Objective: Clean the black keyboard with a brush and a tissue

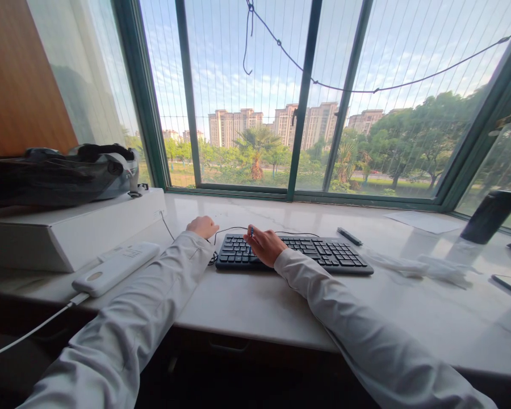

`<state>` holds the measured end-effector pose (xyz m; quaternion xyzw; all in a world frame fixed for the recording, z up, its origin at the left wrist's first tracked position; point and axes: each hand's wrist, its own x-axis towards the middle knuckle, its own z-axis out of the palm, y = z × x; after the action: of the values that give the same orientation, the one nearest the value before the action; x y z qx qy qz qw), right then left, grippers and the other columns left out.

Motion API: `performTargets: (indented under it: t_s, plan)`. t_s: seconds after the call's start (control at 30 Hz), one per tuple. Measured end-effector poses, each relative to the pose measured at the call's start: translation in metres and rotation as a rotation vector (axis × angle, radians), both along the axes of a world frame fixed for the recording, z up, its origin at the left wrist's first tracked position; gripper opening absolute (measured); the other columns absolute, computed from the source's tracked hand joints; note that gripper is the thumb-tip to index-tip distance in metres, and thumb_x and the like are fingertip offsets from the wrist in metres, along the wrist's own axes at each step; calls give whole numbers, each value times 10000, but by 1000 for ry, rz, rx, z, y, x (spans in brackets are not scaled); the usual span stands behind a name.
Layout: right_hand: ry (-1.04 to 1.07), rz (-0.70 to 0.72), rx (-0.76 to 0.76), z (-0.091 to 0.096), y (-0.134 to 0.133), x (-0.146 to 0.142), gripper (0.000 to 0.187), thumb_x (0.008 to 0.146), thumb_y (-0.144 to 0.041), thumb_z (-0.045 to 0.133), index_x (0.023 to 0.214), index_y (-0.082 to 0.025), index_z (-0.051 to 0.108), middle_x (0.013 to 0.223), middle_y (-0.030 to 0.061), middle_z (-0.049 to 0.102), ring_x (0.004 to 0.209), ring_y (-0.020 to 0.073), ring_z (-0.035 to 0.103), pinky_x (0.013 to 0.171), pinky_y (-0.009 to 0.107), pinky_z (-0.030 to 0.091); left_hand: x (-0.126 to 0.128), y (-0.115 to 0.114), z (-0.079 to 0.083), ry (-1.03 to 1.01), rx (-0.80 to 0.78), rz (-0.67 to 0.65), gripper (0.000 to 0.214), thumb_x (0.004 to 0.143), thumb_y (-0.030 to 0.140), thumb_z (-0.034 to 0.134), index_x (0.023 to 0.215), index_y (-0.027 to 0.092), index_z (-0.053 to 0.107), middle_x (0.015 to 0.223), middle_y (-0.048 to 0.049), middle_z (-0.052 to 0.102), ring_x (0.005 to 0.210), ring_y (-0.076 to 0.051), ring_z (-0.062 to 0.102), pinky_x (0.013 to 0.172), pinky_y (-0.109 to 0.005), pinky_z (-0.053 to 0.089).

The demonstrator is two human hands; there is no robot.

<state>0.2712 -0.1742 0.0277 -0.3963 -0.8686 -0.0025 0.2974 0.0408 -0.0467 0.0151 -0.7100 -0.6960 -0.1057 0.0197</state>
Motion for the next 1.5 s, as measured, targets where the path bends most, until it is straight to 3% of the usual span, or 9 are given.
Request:
performTargets:
  t_s: [0.6, 0.83, 1.0, 1.17, 1.33, 1.5]
  plan:
    - [97, 140, -107, 3, -10, -1, 245, 960, -340, 360, 838, -193, 513, 496, -45, 532, 480, 92, 503, 572, 204, 388, -2, 2, -1, -4, -10, 1, 395, 747, 539, 473, 810, 229, 710, 964, -107, 683, 921, -253, 611, 744, -304, 466]
    - [265, 182, -241, 3, -14, -1, 282, 938, -392, 383, 799, -192, 526, 417, -76, 484, 407, 87, 486, 544, 199, 408, -1, 2, -1, -11, -8, 2, 399, 750, 544, 474, 843, 240, 716, 998, -104, 682, 952, -259, 606, 768, -318, 465]
    - [308, 123, -139, 4, -15, -4, 271, 949, -391, 365, 834, -192, 510, 457, -71, 525, 432, 86, 519, 566, 197, 408, 0, 2, 0, -13, -10, 11, 400, 752, 537, 479, 827, 225, 718, 998, -106, 683, 968, -254, 603, 787, -311, 461]
    - [221, 9, -9, 0, -8, -7, 228, 964, -357, 355, 882, -201, 500, 570, -35, 633, 503, 104, 573, 625, 225, 417, 1, 0, 1, -31, -9, 16, 407, 751, 533, 487, 890, 228, 719, 1030, -108, 678, 979, -253, 601, 793, -312, 461]
    - [143, -33, -16, -3, -3, -8, 199, 965, -328, 371, 931, -197, 517, 628, -7, 672, 561, 127, 609, 658, 249, 430, 1, 1, 1, -32, -7, 14, 397, 751, 531, 482, 851, 227, 717, 1008, -109, 680, 964, -258, 604, 782, -321, 462]
    - [112, 19, -69, -3, -4, -8, 201, 967, -331, 362, 926, -201, 511, 593, -16, 657, 537, 129, 600, 660, 256, 442, 0, 0, 1, -27, -14, 8, 391, 750, 524, 487, 849, 222, 716, 991, -113, 681, 955, -256, 606, 770, -310, 461]
